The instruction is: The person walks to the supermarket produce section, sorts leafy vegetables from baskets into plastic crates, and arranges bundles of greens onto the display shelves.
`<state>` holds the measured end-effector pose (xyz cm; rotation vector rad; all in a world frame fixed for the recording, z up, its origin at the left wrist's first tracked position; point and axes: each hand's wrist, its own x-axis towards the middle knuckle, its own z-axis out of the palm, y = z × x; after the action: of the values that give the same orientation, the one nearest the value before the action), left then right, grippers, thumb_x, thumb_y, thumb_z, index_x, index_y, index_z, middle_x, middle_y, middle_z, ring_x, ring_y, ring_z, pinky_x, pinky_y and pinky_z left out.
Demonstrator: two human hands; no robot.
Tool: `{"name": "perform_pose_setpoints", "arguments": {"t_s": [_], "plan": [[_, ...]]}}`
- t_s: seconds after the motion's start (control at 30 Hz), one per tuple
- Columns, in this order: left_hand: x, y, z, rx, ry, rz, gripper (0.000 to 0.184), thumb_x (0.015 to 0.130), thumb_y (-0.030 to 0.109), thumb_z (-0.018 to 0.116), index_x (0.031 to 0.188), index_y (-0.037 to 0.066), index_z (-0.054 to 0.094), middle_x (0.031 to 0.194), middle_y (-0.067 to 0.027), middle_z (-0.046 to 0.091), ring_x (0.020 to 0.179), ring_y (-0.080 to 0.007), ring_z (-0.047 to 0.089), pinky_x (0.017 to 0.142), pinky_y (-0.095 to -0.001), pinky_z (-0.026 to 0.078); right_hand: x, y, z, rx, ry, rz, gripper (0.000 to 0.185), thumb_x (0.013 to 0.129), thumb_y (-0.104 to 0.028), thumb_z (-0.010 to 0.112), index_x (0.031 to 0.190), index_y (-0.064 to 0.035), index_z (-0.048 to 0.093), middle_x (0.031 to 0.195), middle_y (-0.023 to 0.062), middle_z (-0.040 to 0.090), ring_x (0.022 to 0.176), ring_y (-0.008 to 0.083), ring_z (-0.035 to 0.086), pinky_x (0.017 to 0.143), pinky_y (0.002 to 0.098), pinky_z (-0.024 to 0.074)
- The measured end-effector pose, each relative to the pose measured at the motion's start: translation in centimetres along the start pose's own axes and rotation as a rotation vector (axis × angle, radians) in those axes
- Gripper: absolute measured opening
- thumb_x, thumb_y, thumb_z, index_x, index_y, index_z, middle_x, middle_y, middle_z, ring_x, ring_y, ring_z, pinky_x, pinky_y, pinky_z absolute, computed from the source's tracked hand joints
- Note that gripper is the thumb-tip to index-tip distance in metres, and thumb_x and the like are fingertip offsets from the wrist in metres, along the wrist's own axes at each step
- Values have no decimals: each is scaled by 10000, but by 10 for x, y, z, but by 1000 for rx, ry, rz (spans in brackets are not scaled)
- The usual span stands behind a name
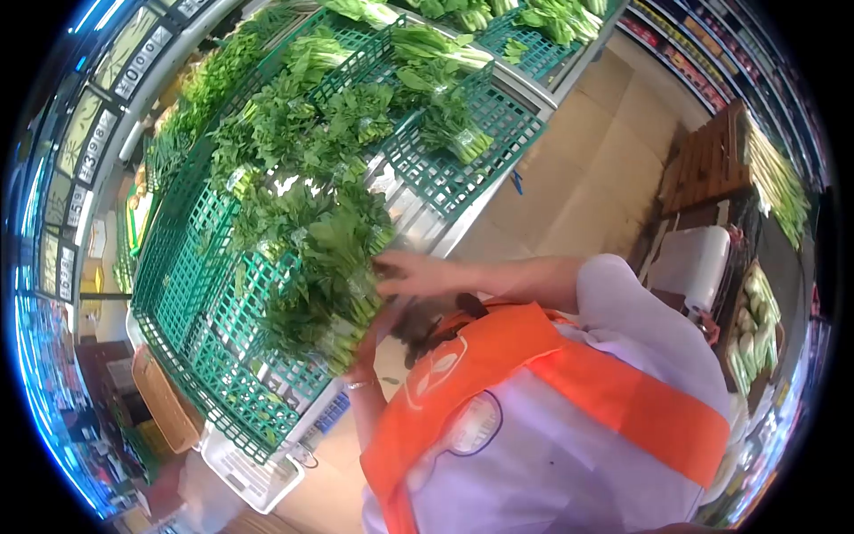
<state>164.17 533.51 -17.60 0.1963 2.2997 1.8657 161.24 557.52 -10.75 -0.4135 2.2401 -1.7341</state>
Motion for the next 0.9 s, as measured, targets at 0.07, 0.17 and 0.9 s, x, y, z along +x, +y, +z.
{"name": "perform_pose_setpoints", "arguments": {"t_s": [0.07, 0.17, 0.9], "plan": [[2, 0, 4, 5, 25, -17, 682, 880, 558, 297, 1422, 154, 211, 1470, -52, 226, 1357, -277, 172, 1088, -562, 19, 1, 4, -8, 69, 1, -74, 636, 857, -470, 518, 1224, 44, 438, 1200, 213, 489, 1112, 317, 493, 929, 368, 398], [1, 16, 7, -413, 59, -85, 692, 871, 565, 313, 1420, 154, 217, 1469, -57, 227, 1355, -289, 166, 1079, -574, 32, -4, -9, -39, 5, 27, -143, 566, 827, -411, 587, 1203, -1, 481, 1203, 176, 491, 1100, 277, 506, 919, 344, 408], [-51, 64, -38, -1640, 9, 97, 760, 837, 623, 379, 1414, 157, 213, 1456, -91, 217, 1322, -379, 189, 995, -664, 180, 42, 181, -211, -635, 843, 355, 946, 531, -327, 777, 1305, -38, 317, 1076, 201, 571, 1006, 345, 557, 827, 420, 453]]}}
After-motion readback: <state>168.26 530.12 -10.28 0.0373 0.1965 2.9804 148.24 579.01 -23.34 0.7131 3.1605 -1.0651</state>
